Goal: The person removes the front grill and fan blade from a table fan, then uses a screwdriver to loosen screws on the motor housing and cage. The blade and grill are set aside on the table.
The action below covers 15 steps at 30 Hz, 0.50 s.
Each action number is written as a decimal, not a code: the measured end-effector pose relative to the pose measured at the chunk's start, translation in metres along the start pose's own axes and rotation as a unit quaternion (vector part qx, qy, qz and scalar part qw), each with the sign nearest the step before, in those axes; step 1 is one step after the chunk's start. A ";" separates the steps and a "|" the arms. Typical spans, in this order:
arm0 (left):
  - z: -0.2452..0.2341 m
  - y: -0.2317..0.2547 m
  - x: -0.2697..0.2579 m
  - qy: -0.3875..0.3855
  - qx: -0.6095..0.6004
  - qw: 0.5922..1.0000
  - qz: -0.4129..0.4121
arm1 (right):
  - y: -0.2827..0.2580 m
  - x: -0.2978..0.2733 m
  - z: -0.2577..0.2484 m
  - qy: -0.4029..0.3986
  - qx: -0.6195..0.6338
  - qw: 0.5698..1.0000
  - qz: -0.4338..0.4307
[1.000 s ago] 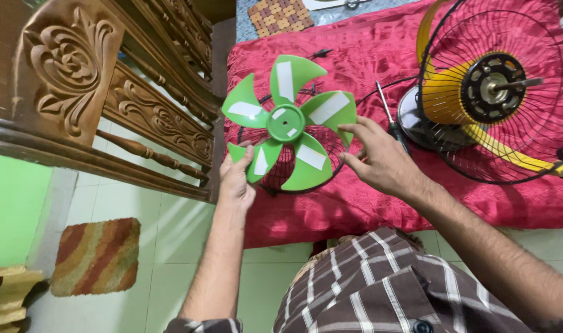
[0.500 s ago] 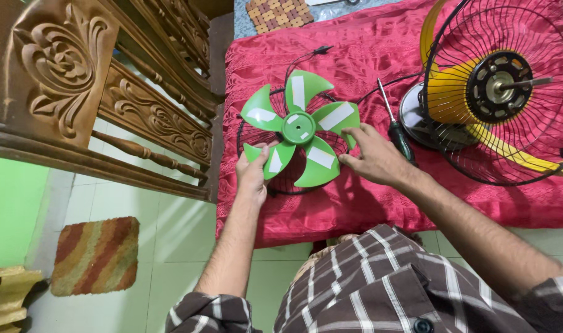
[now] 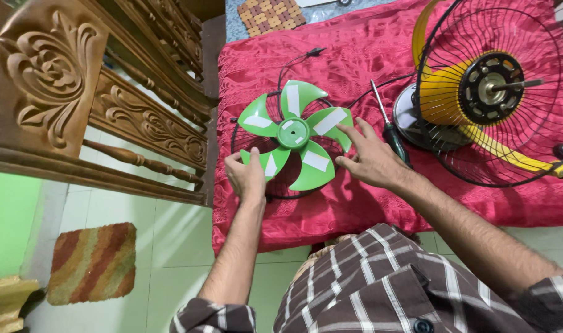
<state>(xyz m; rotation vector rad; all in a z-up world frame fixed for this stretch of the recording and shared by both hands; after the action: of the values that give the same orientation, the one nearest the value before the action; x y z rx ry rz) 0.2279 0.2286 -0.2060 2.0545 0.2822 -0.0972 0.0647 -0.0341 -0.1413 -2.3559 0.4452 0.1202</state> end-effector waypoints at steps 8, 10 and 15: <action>-0.018 0.095 -0.038 0.077 0.116 0.943 0.301 | 0.007 -0.013 -0.018 0.059 0.009 0.997 -0.040; -0.011 0.110 -0.049 0.068 0.120 0.932 0.335 | 0.014 -0.019 -0.019 0.072 0.015 0.997 -0.036; 0.014 0.134 -0.083 -0.019 0.052 0.927 0.370 | 0.023 -0.039 -0.035 0.150 0.021 0.986 -0.075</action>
<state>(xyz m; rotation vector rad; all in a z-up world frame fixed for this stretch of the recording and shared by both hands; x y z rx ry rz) 0.1800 0.1424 -0.0821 2.1311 -0.5412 0.3183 0.0183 -0.0624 -0.1227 -2.3625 0.4072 -0.3150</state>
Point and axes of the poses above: each hand's wrist, its own x-axis towards the middle knuckle, its own z-axis out of the palm, y = z × x, the point moved 8 cm from there along x, towards the middle knuckle, and after that the axes turned 2 degrees about -z, right-handed, at the moved point
